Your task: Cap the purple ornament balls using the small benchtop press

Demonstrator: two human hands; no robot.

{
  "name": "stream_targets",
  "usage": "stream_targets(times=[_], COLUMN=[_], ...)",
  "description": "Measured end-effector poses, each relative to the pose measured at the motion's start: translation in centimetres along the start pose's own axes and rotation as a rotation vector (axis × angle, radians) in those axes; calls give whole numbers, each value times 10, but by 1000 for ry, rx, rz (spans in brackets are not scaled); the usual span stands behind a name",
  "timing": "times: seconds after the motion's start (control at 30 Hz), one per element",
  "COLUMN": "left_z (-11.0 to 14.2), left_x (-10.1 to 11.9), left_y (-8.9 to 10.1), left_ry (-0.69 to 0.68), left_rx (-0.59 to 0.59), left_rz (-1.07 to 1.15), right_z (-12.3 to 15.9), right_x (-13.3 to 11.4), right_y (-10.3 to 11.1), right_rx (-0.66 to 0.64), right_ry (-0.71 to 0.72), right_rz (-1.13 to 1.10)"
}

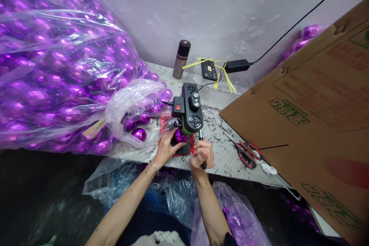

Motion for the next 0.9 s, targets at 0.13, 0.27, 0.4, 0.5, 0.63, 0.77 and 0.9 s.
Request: stream_targets(times=[0.13,0.27,0.4,0.5,0.63,0.77,0.9], left_z=[-2,-5,-6,-8,-15,-4,42], left_x=[-2,-5,-6,-6,-7,-4,9], left_y=[-1,-2,-2,-2,-4,-2,10], left_ry=[1,26,19,9,23,23,-96], left_rx=[-13,-25,-32,-28,-33,-24,-65], left_rz=[-11,-6,4,20,41,28,-69], right_z=[2,1,0,2,-6,-39,-63], right_x=[4,6,6,6,0,-8,-19], right_y=[-2,-3,-5,-7,-7,-1,2], right_rx=[12,30,54,50,20,-5,-51], right_ry=[-27,-44,-34,-5,40,-81,-144], right_rz=[-43,-90,-76,-79,-104,-147,-171])
Point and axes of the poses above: each hand's wrist, its own z-axis away from the middle knuckle, its own y-axis out of the back of the hand, x = y × z, the point moved 8 cm from there along -z, towards the middle knuckle
